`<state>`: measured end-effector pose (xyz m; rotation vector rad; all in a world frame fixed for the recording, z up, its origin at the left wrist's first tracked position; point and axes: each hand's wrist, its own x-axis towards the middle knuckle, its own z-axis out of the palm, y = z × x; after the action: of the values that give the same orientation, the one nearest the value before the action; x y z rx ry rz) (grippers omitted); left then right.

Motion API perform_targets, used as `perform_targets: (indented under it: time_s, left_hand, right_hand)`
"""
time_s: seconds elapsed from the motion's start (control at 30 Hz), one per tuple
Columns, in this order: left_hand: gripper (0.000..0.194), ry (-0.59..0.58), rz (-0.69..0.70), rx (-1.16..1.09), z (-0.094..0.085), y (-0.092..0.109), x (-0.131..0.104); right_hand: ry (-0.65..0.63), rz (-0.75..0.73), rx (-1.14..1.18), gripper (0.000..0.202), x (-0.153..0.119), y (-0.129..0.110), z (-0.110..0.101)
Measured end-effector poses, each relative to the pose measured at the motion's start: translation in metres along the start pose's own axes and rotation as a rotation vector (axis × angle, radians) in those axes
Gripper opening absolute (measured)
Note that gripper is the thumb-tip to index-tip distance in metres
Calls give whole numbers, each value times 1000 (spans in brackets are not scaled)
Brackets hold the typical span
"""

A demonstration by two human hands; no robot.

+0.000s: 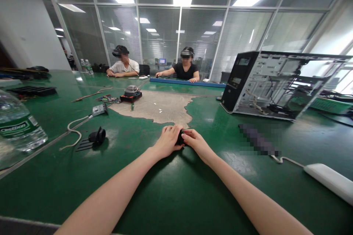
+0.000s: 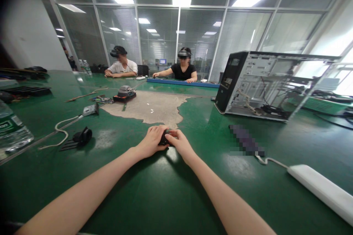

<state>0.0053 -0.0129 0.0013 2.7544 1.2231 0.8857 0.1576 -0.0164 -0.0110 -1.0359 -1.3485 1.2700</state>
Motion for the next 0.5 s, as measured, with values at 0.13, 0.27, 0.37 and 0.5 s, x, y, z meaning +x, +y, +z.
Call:
perform_targets:
  time_s: [0.13, 0.27, 0.37, 0.5]
  left_hand:
    - [54, -7, -2, -5, 0, 0, 0]
    - [53, 1, -1, -4, 0, 0, 0]
    - [52, 3, 8, 4, 0, 0, 0]
    - [54, 6, 8, 17, 0, 0, 0]
  right_hand:
    - [-67, -20, 16, 29, -1, -3, -2]
    - [-97, -15, 43, 30, -5, -5, -1]
    - [-65, -26, 37, 27, -4, -4, 0]
    - [-15, -10, -9, 30, -2, -1, 1]
